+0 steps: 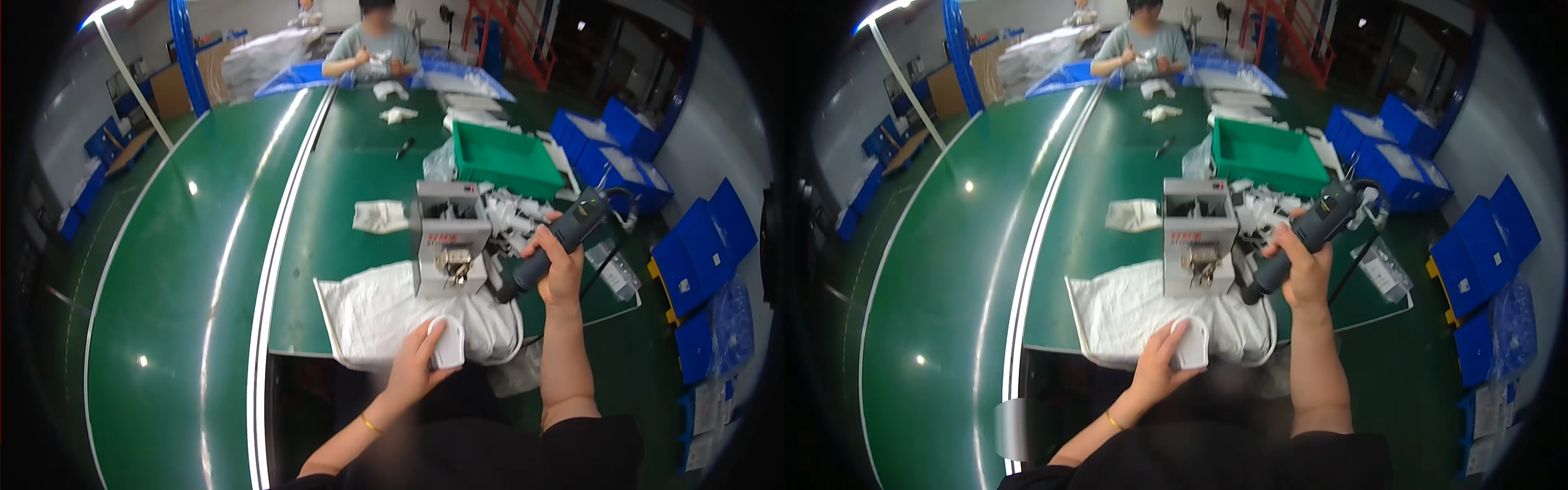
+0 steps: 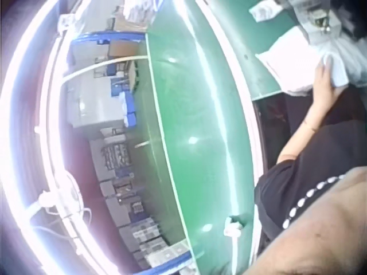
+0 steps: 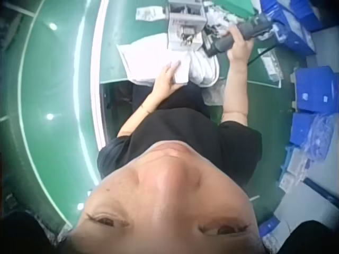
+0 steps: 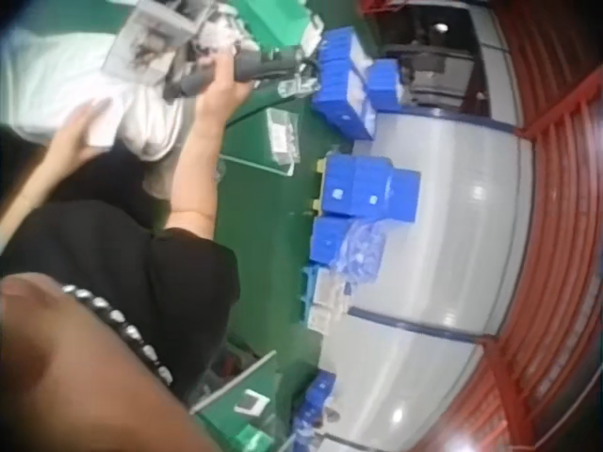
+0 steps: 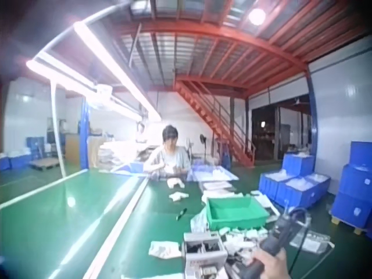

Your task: Assembling plastic components using an electric screwdriver and tweezers at a factory workbench.

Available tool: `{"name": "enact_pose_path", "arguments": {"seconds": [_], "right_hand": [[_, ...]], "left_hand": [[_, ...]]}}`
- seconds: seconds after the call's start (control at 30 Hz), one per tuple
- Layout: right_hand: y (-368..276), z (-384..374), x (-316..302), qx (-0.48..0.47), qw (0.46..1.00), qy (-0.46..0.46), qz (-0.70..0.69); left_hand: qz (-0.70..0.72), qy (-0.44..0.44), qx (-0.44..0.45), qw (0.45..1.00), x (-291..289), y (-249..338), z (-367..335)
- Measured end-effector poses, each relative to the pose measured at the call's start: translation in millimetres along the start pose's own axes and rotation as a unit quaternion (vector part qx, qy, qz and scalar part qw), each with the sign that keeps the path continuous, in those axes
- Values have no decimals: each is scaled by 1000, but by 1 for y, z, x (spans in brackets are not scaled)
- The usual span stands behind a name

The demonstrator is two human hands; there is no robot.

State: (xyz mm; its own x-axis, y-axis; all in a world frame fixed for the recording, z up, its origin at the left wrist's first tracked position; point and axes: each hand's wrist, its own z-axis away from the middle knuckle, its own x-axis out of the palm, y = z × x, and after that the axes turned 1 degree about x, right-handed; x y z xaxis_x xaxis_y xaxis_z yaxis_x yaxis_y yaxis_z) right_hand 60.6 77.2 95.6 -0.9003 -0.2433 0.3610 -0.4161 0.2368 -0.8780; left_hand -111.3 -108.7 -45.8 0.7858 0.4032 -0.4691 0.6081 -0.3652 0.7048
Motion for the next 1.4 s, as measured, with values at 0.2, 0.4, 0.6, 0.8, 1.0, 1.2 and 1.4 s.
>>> {"name": "enact_pose_path", "arguments": {"seconds": [0.2, 0.4, 0.6, 0.8, 1.0, 1.2, 1.4], "right_hand": [[35, -52, -123, 90, 964, 201, 148], [119, -90, -239, 114, 911, 302, 256], [143, -110, -244, 77, 852, 285, 433], [128, -90, -234, 59, 868, 262, 417], [113, -45, -229, 10, 932, 218, 288], [83, 54, -124, -45, 966, 78, 242], [75, 133, -59, 118, 959, -242, 85]], "left_hand": [[-13, -10, 3, 1000, -4, 2, -5], [-33, -23, 1, 999, -2, 5, -12], [-40, -26, -9, 999, 0, 6, -8], [-36, -25, -18, 999, 1, 7, 0], [64, -19, -83, 994, 12, -11, -1], [136, 33, -104, 985, 6, 4, -3], [279, 62, -111, 952, 3, 31, -2]]}}
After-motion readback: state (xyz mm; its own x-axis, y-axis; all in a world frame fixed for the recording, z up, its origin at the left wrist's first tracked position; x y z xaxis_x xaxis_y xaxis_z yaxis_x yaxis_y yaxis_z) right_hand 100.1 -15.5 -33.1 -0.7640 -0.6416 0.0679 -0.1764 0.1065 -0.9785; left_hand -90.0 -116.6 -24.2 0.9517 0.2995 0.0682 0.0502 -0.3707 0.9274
